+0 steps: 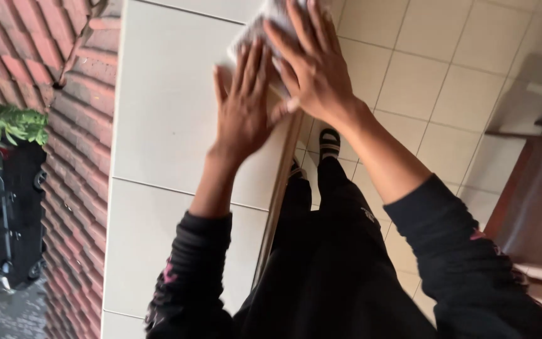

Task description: The recorder picks up footwear from a chair, sets it on the floor, and then wipes a tiled balcony ledge using a white cloth.

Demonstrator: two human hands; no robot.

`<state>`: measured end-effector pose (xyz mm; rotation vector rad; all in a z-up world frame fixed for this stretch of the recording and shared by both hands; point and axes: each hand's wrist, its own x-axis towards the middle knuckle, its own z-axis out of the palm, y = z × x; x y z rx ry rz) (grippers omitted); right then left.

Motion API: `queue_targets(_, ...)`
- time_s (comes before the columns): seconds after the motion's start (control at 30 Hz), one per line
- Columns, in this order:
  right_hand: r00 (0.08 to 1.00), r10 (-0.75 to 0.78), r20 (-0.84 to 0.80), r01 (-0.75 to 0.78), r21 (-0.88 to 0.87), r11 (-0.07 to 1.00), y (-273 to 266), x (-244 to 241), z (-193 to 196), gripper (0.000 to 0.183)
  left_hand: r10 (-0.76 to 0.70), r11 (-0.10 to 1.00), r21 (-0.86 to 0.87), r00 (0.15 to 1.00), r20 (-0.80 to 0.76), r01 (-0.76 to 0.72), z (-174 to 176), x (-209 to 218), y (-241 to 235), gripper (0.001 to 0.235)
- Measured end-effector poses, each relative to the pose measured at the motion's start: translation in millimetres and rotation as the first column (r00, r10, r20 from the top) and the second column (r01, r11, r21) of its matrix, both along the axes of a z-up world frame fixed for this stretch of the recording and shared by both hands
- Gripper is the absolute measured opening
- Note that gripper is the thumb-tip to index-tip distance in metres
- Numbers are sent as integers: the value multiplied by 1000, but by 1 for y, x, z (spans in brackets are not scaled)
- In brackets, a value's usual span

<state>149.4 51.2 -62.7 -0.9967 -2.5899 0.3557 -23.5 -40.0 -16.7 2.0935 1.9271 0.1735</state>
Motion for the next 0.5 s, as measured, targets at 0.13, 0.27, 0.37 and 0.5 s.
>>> queue_targets(0.13,981,-183,-63,190,130,973,-38,-2,-11,58,-35,999,27,999,-32,36,15,16,-16,101)
queue_targets(0.27,880,-234,-413,44,-419,907,-141,7,6,83,-73,997,5,997,29,73,22,30,-102,95)
queue_targets(0.37,838,-236,-492,-107,-572,813,-208,13,6,99,-37,995,-92,996,81,45,28,40,-184,94)
queue_targets(0.5,825,-264,-500,-160,-655,739,-218,11,20,85,82,993,-87,994,65,-77,31,45,-251,91)
